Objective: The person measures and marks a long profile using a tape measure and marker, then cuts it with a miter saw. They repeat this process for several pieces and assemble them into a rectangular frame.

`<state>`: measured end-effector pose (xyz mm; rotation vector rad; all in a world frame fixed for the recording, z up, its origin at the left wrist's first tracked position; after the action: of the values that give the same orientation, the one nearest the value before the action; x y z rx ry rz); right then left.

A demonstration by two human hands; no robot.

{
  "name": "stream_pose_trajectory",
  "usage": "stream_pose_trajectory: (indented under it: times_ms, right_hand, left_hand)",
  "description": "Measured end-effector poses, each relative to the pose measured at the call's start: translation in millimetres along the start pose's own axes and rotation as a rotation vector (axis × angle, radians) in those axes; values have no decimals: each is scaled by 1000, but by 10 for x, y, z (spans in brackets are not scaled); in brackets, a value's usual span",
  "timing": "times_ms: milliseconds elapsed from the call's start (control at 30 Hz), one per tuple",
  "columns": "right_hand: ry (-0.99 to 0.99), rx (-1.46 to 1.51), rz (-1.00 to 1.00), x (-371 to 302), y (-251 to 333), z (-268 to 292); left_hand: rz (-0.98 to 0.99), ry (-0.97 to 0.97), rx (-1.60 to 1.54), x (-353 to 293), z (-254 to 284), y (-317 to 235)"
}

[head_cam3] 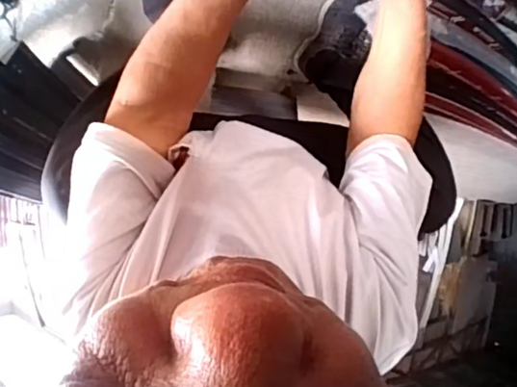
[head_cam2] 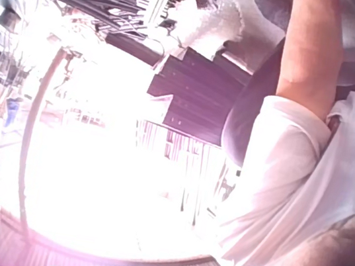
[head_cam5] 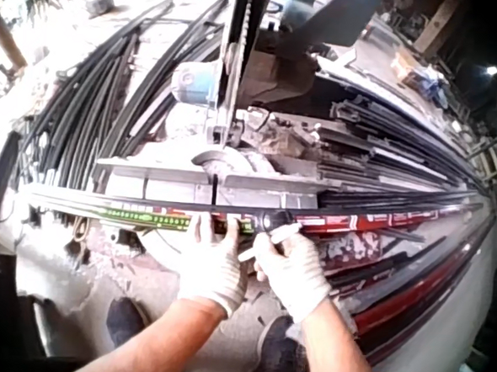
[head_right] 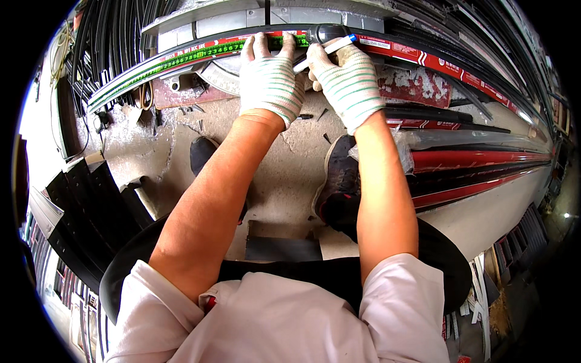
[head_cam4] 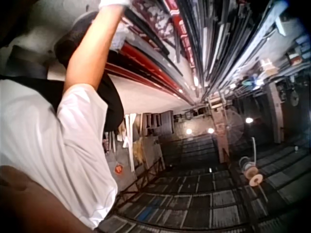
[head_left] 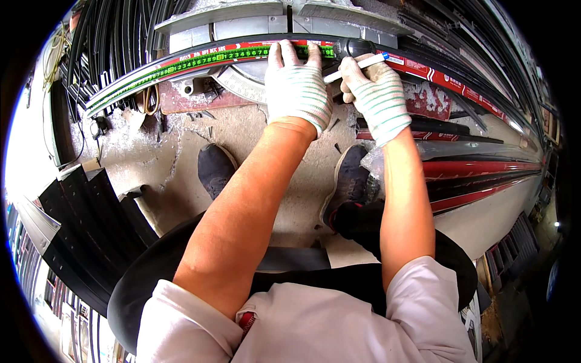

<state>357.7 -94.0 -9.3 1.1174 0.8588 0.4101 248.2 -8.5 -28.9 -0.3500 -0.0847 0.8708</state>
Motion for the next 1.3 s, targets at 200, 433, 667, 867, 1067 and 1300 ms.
stream_pose_trajectory:
  times_ms: [200, 433, 667, 867, 1067, 1300]
  right_hand:
    - [242, -105, 82, 71, 145, 58]
    - [-210, -28, 91, 99, 311, 320]
    - [-65, -115, 365, 485, 754, 882]
    - [-15, -123, 432, 576, 500, 758]
    - [36, -238, 595, 659, 427, 391]
    - [218, -820, 955, 407, 410, 103]
  left_hand:
    - [7, -5, -30, -4, 16, 24]
    - [-27, -33, -75, -51, 8, 77]
    - [8, -7, -46, -16, 8, 51]
    - [9, 20, -85, -32, 1, 23]
    - [24, -95, -215, -45, 49, 117]
    - [39, -92, -290, -35, -47, 93]
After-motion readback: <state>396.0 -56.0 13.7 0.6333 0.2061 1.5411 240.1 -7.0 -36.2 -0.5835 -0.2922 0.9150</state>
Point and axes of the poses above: each hand's wrist, its own x-axis towards the middle knuckle, its own z-axis out of the back of the hand, y = z × x, the point moved 6 cm from there along x, towards the middle knuckle, and after that the axes turned 6 degrees about z, right-handed, at the moved point
